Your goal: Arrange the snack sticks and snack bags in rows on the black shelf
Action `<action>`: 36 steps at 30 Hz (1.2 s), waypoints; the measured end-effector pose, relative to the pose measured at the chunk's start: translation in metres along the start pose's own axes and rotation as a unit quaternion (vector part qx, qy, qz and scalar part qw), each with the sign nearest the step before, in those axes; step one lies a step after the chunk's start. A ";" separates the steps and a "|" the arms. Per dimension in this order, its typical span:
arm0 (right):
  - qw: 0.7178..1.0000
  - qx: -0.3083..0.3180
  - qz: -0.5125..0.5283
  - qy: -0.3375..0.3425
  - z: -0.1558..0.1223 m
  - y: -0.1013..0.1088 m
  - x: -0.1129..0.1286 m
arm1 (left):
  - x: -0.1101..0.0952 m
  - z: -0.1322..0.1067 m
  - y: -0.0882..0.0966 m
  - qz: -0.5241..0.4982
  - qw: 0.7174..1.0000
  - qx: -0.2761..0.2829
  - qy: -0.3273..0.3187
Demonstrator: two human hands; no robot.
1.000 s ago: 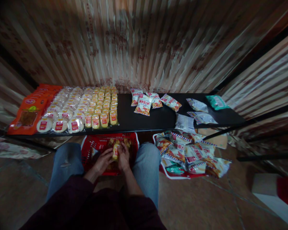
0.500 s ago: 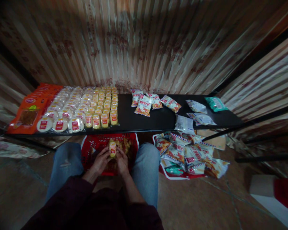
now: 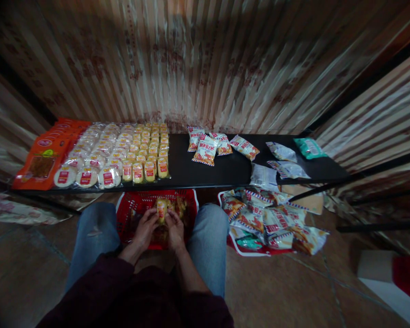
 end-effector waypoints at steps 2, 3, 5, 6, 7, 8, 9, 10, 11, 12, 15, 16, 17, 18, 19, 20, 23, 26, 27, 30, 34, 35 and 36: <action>1.000 0.001 -0.006 0.016 -0.001 0.000 0.004 | -0.003 -0.004 -0.003 0.006 1.000 0.008 -0.009; 1.000 0.003 -0.014 0.025 -0.001 0.000 0.006 | -0.004 -0.006 -0.005 0.007 1.000 0.016 -0.013; 0.999 0.007 -0.026 0.046 -0.002 -0.001 0.010 | -0.006 -0.010 -0.011 0.007 0.999 0.035 -0.021; 0.998 0.010 -0.028 0.056 -0.003 -0.002 0.013 | -0.007 -0.012 -0.013 0.006 0.999 0.043 -0.025; 0.997 0.013 -0.028 0.067 -0.003 -0.003 0.016 | -0.008 -0.014 -0.015 0.007 0.999 0.046 -0.028; 0.997 0.015 -0.027 0.077 -0.004 -0.004 0.019 | -0.009 -0.015 -0.015 0.010 0.999 0.044 -0.030; 0.996 0.017 -0.028 0.086 -0.005 -0.005 0.021 | -0.010 -0.016 -0.015 0.014 0.999 0.041 -0.030; 0.995 0.019 -0.032 0.093 -0.006 -0.006 0.023 | -0.010 -0.017 -0.015 0.016 0.999 0.038 -0.028; 0.994 0.022 -0.036 0.098 -0.008 -0.007 0.025 | -0.010 -0.017 -0.015 0.016 0.999 0.035 -0.021; 0.994 0.026 -0.039 0.101 -0.009 -0.008 0.026 | -0.009 -0.018 -0.015 0.012 0.999 0.031 -0.011; 0.993 0.043 -0.038 0.105 -0.015 -0.013 0.031 | -0.008 -0.020 -0.015 -0.007 1.000 0.025 0.008; 0.993 0.048 -0.037 0.106 -0.017 -0.015 0.033 | -0.007 -0.020 -0.015 -0.008 1.000 0.022 0.012; 0.992 0.050 -0.038 0.109 -0.019 -0.015 0.036 | -0.006 -0.020 -0.014 -0.007 1.000 0.019 0.016; 0.991 0.050 -0.041 0.115 -0.021 -0.016 0.039 | -0.006 -0.021 -0.014 -0.006 1.000 0.016 0.021; 0.990 0.049 -0.046 0.122 -0.023 -0.016 0.042 | -0.004 -0.021 -0.013 -0.007 0.999 0.013 0.029; 0.989 0.048 -0.051 0.130 -0.025 -0.017 0.046 | -0.003 -0.022 -0.013 -0.012 0.999 0.008 0.037; 0.985 0.046 -0.069 0.153 -0.031 -0.017 0.056 | -0.003 -0.023 -0.014 -0.048 0.997 0.005 0.060; 0.982 0.046 -0.085 0.161 -0.034 -0.016 0.060 | -0.007 -0.025 -0.021 -0.087 0.994 0.032 0.066; 0.982 0.045 -0.088 0.161 -0.034 -0.015 0.061 | -0.008 -0.026 -0.024 -0.098 0.992 0.043 0.066; 0.983 0.043 -0.080 0.158 -0.034 -0.013 0.061 | -0.010 -0.031 -0.029 -0.126 0.986 0.056 0.089; 0.983 0.042 -0.064 0.165 -0.036 -0.011 0.066 | -0.011 -0.039 -0.034 -0.151 0.979 0.056 0.123; 0.983 0.042 -0.063 0.170 -0.037 -0.012 0.068 | -0.013 -0.041 -0.035 -0.158 0.978 0.054 0.125; 0.982 0.042 -0.061 0.174 -0.039 -0.012 0.071 | -0.014 -0.042 -0.036 -0.163 0.977 0.052 0.126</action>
Point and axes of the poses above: each hand's wrist, its own z-axis towards the middle knuckle, its own y-axis out of the back of the hand, x = y × z, the point moved 10 cm from there along z, towards the middle knuckle, and after that the axes turned 12 degrees about -x, right-handed, at the moved point
